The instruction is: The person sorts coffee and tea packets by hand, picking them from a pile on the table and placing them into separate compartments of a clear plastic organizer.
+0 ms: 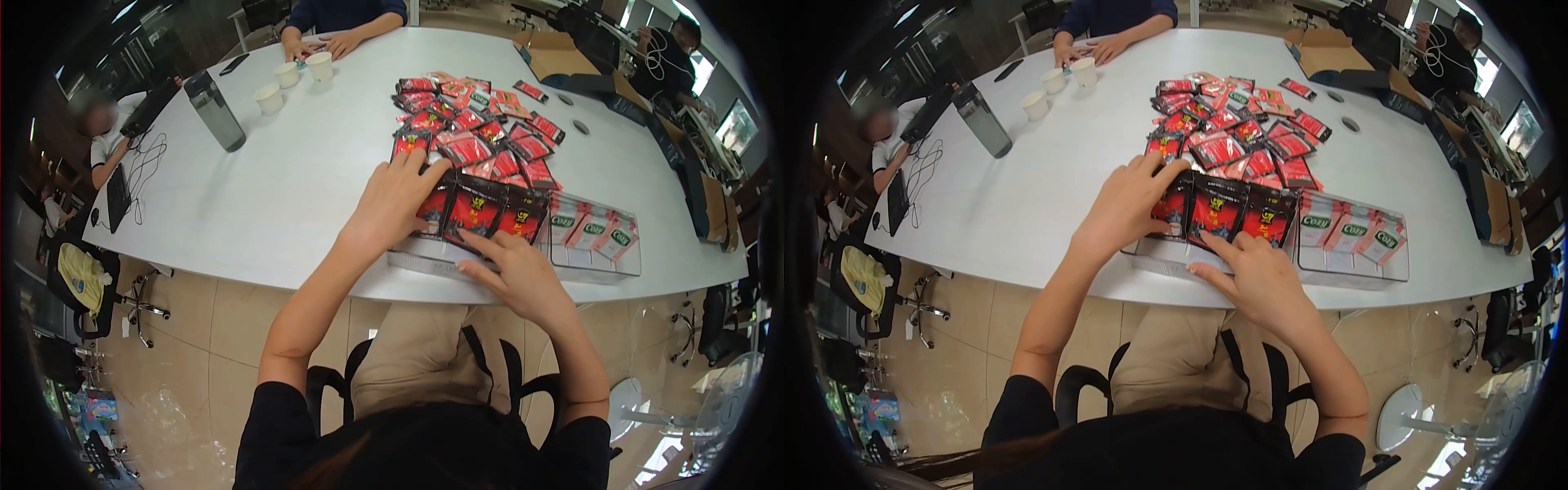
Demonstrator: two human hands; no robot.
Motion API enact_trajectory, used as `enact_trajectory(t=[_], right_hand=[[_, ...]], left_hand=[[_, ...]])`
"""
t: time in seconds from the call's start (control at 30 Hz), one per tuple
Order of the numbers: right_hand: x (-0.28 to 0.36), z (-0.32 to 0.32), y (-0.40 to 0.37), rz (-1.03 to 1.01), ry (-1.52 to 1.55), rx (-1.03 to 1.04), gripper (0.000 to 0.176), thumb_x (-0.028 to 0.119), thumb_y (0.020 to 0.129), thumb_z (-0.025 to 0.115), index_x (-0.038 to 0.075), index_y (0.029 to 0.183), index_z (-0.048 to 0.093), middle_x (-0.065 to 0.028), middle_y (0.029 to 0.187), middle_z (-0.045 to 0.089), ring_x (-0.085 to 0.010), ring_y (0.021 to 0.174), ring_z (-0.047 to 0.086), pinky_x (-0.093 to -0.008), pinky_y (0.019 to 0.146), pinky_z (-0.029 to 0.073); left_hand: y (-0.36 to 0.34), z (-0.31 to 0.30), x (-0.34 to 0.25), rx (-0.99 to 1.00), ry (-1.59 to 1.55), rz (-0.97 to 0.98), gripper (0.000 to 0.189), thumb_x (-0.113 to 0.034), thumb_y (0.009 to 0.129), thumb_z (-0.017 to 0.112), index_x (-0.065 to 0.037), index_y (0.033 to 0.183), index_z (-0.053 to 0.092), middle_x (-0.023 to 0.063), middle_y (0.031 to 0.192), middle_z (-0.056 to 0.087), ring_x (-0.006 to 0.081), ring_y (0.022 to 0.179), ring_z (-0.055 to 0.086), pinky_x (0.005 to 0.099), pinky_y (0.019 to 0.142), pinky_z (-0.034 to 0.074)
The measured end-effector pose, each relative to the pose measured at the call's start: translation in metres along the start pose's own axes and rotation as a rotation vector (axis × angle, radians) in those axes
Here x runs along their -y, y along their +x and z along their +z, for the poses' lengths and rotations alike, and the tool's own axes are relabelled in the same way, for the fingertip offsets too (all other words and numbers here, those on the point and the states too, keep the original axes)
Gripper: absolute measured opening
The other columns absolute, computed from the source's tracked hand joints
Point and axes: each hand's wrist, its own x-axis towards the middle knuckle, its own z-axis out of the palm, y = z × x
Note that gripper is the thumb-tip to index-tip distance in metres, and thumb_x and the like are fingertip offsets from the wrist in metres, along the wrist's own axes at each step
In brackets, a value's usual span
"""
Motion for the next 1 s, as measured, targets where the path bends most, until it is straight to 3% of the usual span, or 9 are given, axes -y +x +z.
enact_trajectory(t=[0.33, 0.53, 0.63, 0.83, 0.93, 1.0], right_hand=[[-0.012, -0.011, 0.004, 0.001, 0.069, 0.014, 0.050, 0.047, 0.091, 0.053, 0.006, 0.118, 0.063, -0.0157, 0.091, 0.059, -0.0293, 0.091, 0.058, -0.0407, 0.078, 0.048], [-0.020, -0.008, 0.011, -0.002, 0.109, 0.128, 0.048, 0.045, 0.091, 0.053, 0.003, 0.109, 0.067, -0.0170, 0.090, 0.062, -0.0311, 0.088, 0.061, -0.0412, 0.077, 0.048], [-0.025, 0.002, 0.014, -0.065, 0.151, 0.165, 0.048, 0.044, 0.092, 0.053, 0.002, 0.110, 0.066, -0.0168, 0.092, 0.063, -0.0320, 0.086, 0.062, -0.0414, 0.076, 0.049], [-0.020, -0.002, 0.014, -0.060, 0.132, 0.125, 0.050, 0.045, 0.092, 0.053, 0.002, 0.113, 0.065, -0.0163, 0.094, 0.062, -0.0305, 0.090, 0.061, -0.0406, 0.077, 0.048], [-0.019, -0.002, 0.013, -0.071, 0.141, 0.102, 0.049, 0.045, 0.091, 0.054, 0.002, 0.112, 0.065, -0.0150, 0.093, 0.061, -0.0298, 0.090, 0.060, -0.0407, 0.077, 0.048], [-0.018, 0.000, 0.013, -0.117, 0.174, 0.098, 0.048, 0.045, 0.091, 0.054, 0.002, 0.111, 0.065, -0.0140, 0.093, 0.061, -0.0296, 0.091, 0.060, -0.0404, 0.079, 0.048]], left_hand=[[-0.007, 0.002, -0.010, -0.057, -0.038, -0.078, 0.092, -0.011, 0.054, 0.086, -0.017, 0.135, 0.044, 0.0091, 0.114, 0.051, 0.0295, 0.101, 0.054, 0.0410, 0.083, 0.048], [-0.020, -0.002, -0.007, -0.154, -0.306, -0.105, 0.079, -0.015, 0.064, 0.081, -0.013, 0.135, 0.046, 0.0128, 0.131, 0.047, 0.0306, 0.116, 0.051, 0.0383, 0.095, 0.045], [-0.032, 0.001, -0.010, -0.284, -0.503, -0.209, 0.076, -0.019, 0.068, 0.081, -0.010, 0.135, 0.047, 0.0118, 0.137, 0.045, 0.0283, 0.122, 0.049, 0.0390, 0.100, 0.042], [-0.058, 0.030, 0.001, -0.359, -1.059, -0.391, 0.064, -0.020, 0.083, 0.069, -0.010, 0.139, 0.040, 0.0118, 0.140, 0.043, 0.0288, 0.126, 0.046, 0.0441, 0.096, 0.043], [-0.063, 0.045, 0.001, -0.359, -1.142, -0.375, 0.059, -0.020, 0.088, 0.061, -0.009, 0.141, 0.038, 0.0124, 0.140, 0.043, 0.0300, 0.129, 0.043, 0.0443, 0.099, 0.041], [-0.065, 0.045, -0.002, -0.322, -1.101, -0.343, 0.055, -0.017, 0.092, 0.049, -0.006, 0.143, 0.033, 0.0149, 0.143, 0.038, 0.0300, 0.133, 0.037, 0.0449, 0.103, 0.037]])
